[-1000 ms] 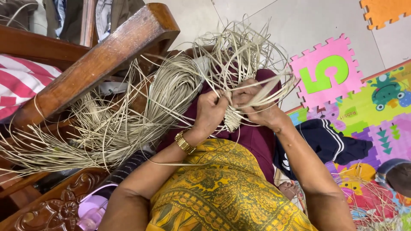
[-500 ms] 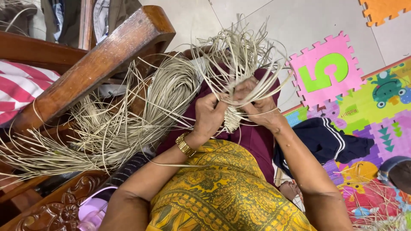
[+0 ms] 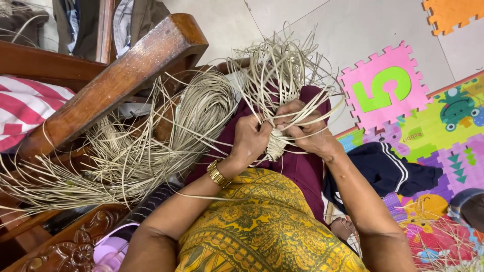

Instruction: Weaving dried straw fibers together to finish the outer brim of a hat.

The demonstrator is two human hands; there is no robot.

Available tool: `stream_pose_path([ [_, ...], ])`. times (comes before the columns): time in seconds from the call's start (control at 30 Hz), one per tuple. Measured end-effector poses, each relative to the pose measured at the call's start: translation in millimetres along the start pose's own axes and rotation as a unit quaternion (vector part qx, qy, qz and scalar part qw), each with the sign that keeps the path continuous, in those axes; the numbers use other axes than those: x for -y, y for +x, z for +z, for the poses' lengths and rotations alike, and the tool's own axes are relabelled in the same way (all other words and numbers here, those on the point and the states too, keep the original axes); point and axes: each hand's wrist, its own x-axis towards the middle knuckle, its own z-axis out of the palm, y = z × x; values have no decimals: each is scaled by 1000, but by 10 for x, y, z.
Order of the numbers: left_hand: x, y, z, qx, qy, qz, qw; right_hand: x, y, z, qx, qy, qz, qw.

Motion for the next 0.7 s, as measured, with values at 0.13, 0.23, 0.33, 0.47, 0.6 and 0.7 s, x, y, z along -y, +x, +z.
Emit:
stream_pose_path([
  [0.13,-59,37,60,30,-15,36,999,-176,66,-89,-15,-11,-43,999],
  [0.23,127,128,102,40,88,157,983,4,243,-84,84,-70,-78,991],
  [0.33,-135,103,55,3,79,162,984,44,342,-67,75,103,18,992],
  [0.47,-404,7,3,-12,29,117,993,42,368,-126,52,2,-4,999],
  [0.6,-168,68,2,-8,36,172,984,-315,22,-89,59,0,-2,998],
  [0.7,-384,51,-37,19,15,74,997,-220,-136,-151,79,-27,37,996],
])
